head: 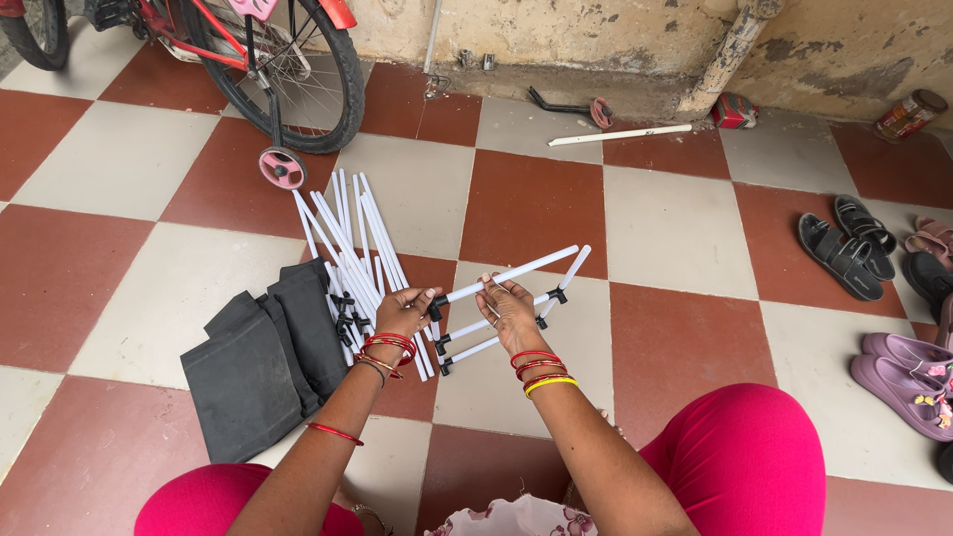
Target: The person assembles a small white plastic rack by connecting various tubes and joint pieces by hand on the floor.
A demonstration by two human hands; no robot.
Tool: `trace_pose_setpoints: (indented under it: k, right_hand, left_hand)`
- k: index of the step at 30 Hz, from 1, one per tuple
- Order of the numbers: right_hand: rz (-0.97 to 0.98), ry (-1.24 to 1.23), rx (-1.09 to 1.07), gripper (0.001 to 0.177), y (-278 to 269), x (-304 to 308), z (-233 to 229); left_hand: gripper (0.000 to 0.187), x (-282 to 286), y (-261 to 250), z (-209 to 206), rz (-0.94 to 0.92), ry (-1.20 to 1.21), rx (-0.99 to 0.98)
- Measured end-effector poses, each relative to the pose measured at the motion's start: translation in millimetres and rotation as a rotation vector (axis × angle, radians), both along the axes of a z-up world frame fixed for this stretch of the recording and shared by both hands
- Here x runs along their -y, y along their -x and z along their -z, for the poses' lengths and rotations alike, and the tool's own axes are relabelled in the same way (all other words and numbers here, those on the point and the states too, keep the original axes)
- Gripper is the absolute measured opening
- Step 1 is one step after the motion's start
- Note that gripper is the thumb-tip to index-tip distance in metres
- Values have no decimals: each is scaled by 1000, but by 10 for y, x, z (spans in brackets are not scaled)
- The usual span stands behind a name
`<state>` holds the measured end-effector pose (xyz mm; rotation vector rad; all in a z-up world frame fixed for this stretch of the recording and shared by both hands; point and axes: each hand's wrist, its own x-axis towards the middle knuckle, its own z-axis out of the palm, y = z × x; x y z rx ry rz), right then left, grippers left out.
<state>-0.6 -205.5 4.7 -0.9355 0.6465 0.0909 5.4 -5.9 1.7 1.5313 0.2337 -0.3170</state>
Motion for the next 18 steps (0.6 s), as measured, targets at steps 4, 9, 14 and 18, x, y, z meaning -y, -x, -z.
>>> trace_pose_setpoints:
  k: [4, 9, 14, 18]
  right_hand:
    - [-57, -24, -22, 15, -22, 35, 49]
    - [-75, -137, -11, 16, -77, 59, 91]
    - [-97, -159, -5, 20, -36, 48, -19]
    - [-91, -187, -6, 20, -18, 9, -93]
  left_hand:
    - [31, 17, 6, 12, 47, -31, -1]
    - [32, 37, 39, -114, 59, -134, 5]
    - [35, 65, 16, -192, 87, -195, -185]
    - [37, 115, -83, -1, 79, -86, -236]
